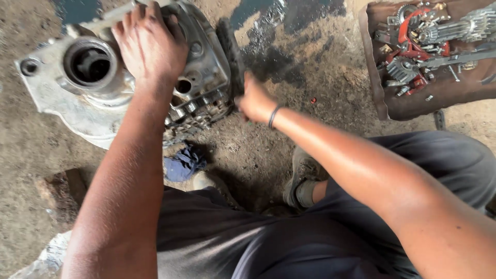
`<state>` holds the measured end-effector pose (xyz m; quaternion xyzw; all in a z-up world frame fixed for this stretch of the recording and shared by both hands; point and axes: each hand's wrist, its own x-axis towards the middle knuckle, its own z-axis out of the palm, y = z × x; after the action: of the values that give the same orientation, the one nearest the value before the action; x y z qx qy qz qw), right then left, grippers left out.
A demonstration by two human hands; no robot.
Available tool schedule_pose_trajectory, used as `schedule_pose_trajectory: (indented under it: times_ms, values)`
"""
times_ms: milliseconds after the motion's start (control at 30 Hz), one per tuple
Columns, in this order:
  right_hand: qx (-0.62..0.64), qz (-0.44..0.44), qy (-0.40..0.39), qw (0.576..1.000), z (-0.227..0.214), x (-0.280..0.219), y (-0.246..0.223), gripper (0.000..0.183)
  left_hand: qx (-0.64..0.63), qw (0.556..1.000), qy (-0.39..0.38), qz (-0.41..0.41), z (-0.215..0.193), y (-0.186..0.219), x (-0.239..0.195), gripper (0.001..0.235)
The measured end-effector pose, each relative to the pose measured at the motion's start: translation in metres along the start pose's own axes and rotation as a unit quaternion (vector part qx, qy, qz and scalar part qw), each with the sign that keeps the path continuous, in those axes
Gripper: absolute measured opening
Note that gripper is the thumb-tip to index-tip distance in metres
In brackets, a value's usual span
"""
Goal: The person scrubs a disassembled engine block with a wire brush, focusing on the exterior surfaces and crevices. The person rotates the block to access different sides and continues scrubbing throughout the clip.
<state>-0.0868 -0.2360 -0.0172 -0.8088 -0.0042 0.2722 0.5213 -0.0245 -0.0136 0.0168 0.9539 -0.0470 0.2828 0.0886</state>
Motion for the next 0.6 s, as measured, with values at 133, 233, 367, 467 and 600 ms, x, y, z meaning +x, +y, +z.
schedule_pose_trajectory:
  times_ms: [133,233,367,467,600]
  values:
    - [-0.149,0.014,0.017,0.989,0.026,-0.061,0.035,0.058,-0.04,0.999,-0.026,-0.021,-0.001,-0.001,0.001,0.037]
    - [-0.181,0.048,0.01,0.982,0.029,-0.066,0.037,0.078,-0.019,0.999,-0.025,-0.02,0.003,-0.004,0.001,0.037]
    - [-0.229,0.009,0.032,0.973,0.005,0.006,0.011,0.084,0.026,1.0,0.004,-0.001,0.006,-0.004,0.001,0.037]
    - [-0.23,0.083,0.015,0.97,0.012,-0.004,0.023,0.084,-0.021,1.0,0.011,-0.012,0.004,-0.003,0.002,0.039]
    - [-0.233,-0.001,0.015,0.972,0.032,-0.075,0.054,0.074,-0.032,0.999,-0.026,-0.019,0.004,-0.005,0.0,0.037]
